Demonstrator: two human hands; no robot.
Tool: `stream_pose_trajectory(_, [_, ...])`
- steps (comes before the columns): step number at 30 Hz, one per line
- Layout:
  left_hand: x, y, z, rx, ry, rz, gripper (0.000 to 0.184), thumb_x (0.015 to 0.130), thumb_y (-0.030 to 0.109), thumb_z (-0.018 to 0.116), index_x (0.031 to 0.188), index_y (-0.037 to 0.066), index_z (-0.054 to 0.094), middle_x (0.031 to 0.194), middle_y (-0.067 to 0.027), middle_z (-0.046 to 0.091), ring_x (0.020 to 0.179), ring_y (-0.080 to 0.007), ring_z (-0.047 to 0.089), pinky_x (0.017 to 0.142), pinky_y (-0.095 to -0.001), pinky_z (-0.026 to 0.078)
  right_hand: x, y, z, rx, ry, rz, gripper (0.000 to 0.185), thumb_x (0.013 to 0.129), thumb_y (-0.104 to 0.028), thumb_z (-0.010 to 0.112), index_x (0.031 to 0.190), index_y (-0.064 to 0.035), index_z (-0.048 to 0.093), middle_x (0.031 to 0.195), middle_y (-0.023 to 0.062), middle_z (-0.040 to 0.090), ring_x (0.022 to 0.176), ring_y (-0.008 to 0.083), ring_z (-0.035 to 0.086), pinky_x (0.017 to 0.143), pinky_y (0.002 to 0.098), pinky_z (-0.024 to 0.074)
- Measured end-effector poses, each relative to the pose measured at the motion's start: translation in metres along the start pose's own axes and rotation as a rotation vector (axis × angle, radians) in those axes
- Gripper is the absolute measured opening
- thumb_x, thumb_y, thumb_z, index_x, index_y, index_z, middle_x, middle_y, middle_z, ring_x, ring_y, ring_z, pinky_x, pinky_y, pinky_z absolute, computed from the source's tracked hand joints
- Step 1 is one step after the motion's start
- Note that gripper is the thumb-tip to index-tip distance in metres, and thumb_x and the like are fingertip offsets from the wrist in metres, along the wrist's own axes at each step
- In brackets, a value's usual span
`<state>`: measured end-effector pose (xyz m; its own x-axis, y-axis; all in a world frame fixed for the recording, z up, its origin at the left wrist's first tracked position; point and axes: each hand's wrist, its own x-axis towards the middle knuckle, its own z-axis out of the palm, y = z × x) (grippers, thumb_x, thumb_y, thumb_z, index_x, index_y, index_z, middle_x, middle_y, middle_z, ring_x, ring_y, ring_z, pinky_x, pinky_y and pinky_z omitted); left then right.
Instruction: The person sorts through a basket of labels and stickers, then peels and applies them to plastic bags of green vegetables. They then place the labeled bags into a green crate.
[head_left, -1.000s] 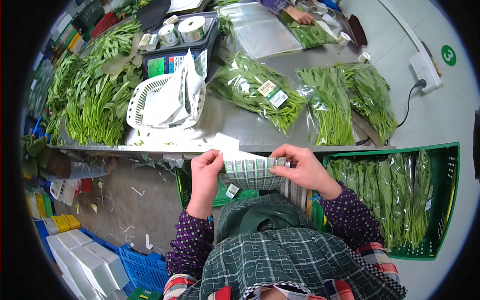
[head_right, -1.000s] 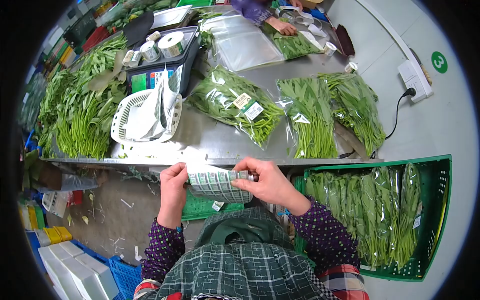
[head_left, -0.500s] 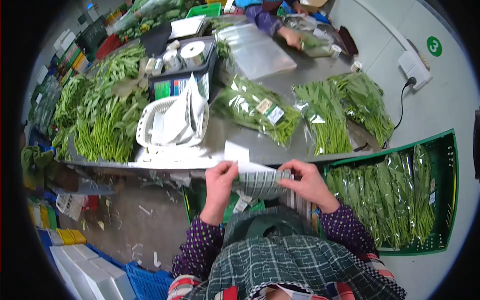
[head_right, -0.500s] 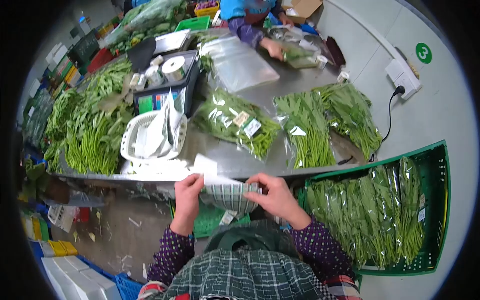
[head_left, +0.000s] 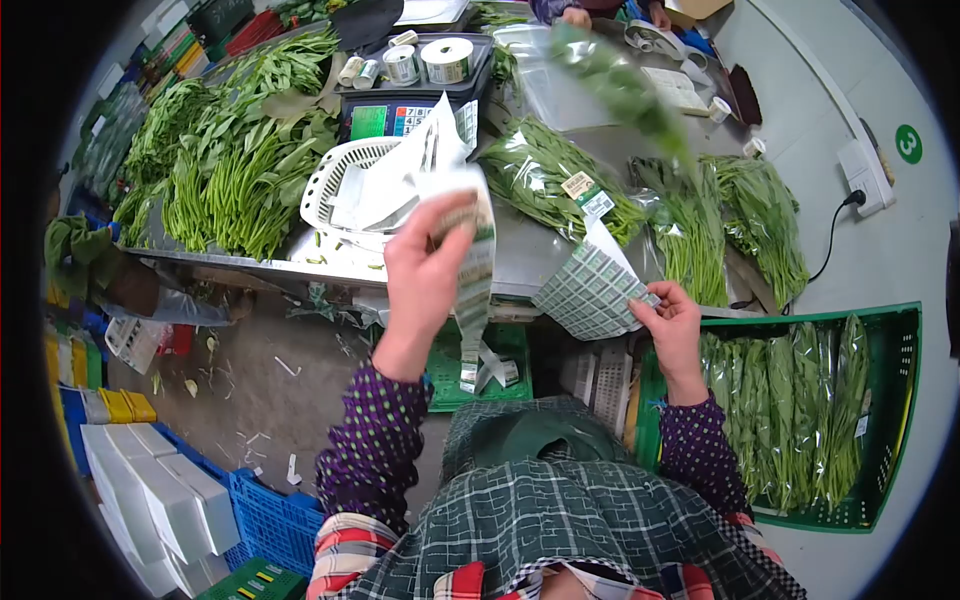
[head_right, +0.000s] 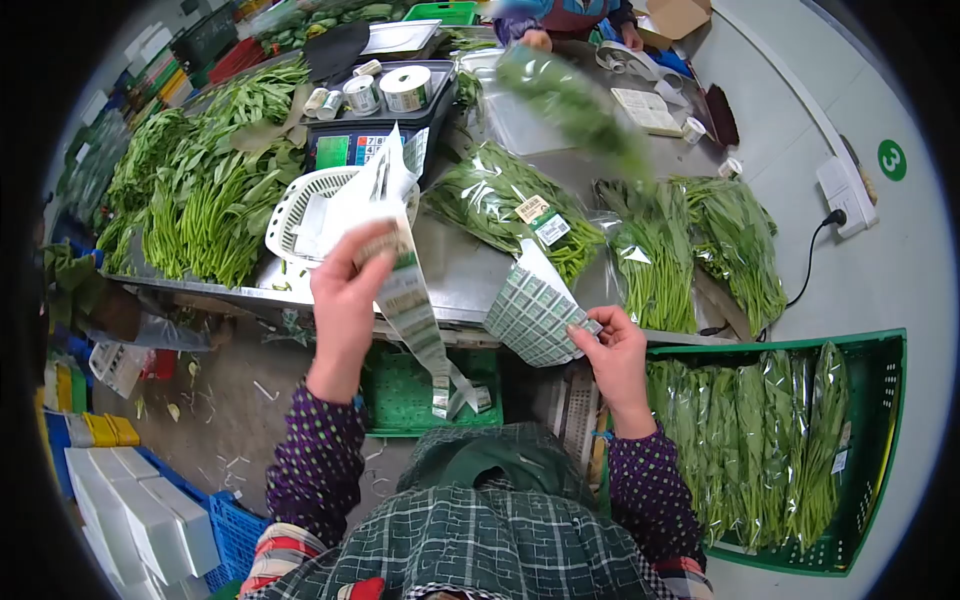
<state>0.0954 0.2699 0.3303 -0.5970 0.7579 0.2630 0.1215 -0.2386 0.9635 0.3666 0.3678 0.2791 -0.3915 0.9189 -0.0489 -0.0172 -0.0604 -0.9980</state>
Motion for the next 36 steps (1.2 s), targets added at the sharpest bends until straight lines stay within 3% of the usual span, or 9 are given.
stream_pose_trajectory(6, [0.04,0.037,0.018,-0.021,-0.108,0.12,0.033,0.08,-0.003,0.057,0.113,0.0,0.058,0.103,-0.0052,0.062,0.087,-0.0084,0.057,0.078,-0.0221,0.045,-0.004,0.006,-0.009,-0.012,-0.013,0.052,0.02,0.077,0.004,0.065,0.094,0.0026,0.055,0.088,0.0054,0.061,0.079,0.009,0.058,0.071,0.0215,0.0474])
stream_pose_trajectory(10, [0.01,-0.019,0.029,-0.055,-0.225,-0.125,0.072,0.077,-0.01,0.053,0.14,0.003,0.022,0.106,-0.0136,0.06,0.092,-0.0156,0.059,0.081,-0.0276,0.047,0.006,0.02,-0.013,-0.043,-0.058,0.076,0.026,0.077,0.003,0.064,0.101,0.0043,0.054,0.09,0.0064,0.062,0.08,0.0092,0.058,0.072,0.0217,0.0476])
stream_pose_trajectory(13, [-0.029,-0.048,0.024,-0.115,-0.156,-0.386,0.073,0.077,-0.01,0.057,0.139,0.001,0.022,0.103,-0.0145,0.062,0.092,-0.0169,0.061,0.082,-0.0289,0.048,0.023,0.025,-0.011,0.056,-0.069,0.103,0.027,0.077,0.002,0.065,0.103,0.0041,0.054,0.09,0.0064,0.062,0.08,0.0097,0.058,0.072,0.022,0.0474])
stream_pose_trajectory(16, [-0.057,-0.062,0.016,-0.16,-0.081,-0.552,0.057,0.077,-0.008,0.06,0.127,-0.008,0.032,0.097,-0.0131,0.064,0.086,-0.0143,0.062,0.077,-0.0253,0.049,0.044,0.009,0.007,0.076,-0.094,0.036,0.029,0.078,0.002,0.064,0.104,0.0043,0.054,0.091,0.0058,0.061,0.081,0.0102,0.059,0.073,0.0222,0.0475])
stream_pose_trajectory(24, [-0.099,-0.051,-0.006,-0.249,0.16,-0.578,0.012,0.08,0.002,0.065,0.091,-0.001,0.062,0.082,-0.0046,0.066,0.071,-0.0068,0.059,0.067,-0.0205,0.047,0.155,0.001,0.093,0.173,0.004,-0.262,0.03,0.078,0.0,0.065,0.105,0.0029,0.053,0.092,0.0074,0.061,0.084,0.0116,0.058,0.074,0.0243,0.0468])
stream_pose_trajectory(27, [-0.106,-0.043,-0.006,-0.251,0.217,-0.562,0.006,0.081,0.006,0.066,0.085,0.001,0.064,0.078,-0.0015,0.065,0.068,-0.0051,0.057,0.063,-0.0195,0.044,0.166,0.003,0.11,-0.231,0.087,-0.45,0.04,0.073,-0.005,0.069,0.109,0.0007,0.053,0.097,0.0123,0.06,0.09,0.02,0.058,0.079,0.0315,0.0469])
stream_pose_trajectory(29, [-0.108,-0.046,-0.007,-0.231,0.228,-0.562,0.006,0.081,0.008,0.066,0.082,0.002,0.064,0.076,-0.0006,0.064,0.067,-0.0039,0.055,0.062,-0.0192,0.043,0.133,-0.026,0.121,-0.709,0.287,-0.981,0.048,0.068,-0.009,0.072,0.111,-0.0016,0.053,0.105,0.0157,0.057,0.099,0.0292,0.055,0.085,0.0389,0.0444])
stream_pose_trajectory(33, [-0.11,-0.051,-0.005,-0.276,0.277,-0.571,0.01,0.084,0.01,0.064,0.08,0.001,0.064,0.073,0.001,0.062,0.065,-0.0025,0.051,0.059,-0.0195,0.04,0.038,-0.014,0.131,-0.44,-0.752,-0.727,0.046,0.066,-0.012,0.073,0.108,-0.0024,0.056,0.108,0.0142,0.056,0.101,0.031,0.053,0.085,0.0395,0.0444])
stream_pose_trajectory(36, [-0.111,-0.055,-0.008,-0.282,0.287,-0.61,0.011,0.085,0.011,0.063,0.079,0.001,0.063,0.077,0.0008,0.061,0.07,-0.0028,0.051,0.063,-0.0201,0.041,0.023,0.013,0.129,-0.339,-0.828,-0.293,0.038,0.07,-0.009,0.071,0.106,0.0003,0.058,0.094,0.013,0.061,0.081,0.0221,0.061,0.067,0.03,0.0489])
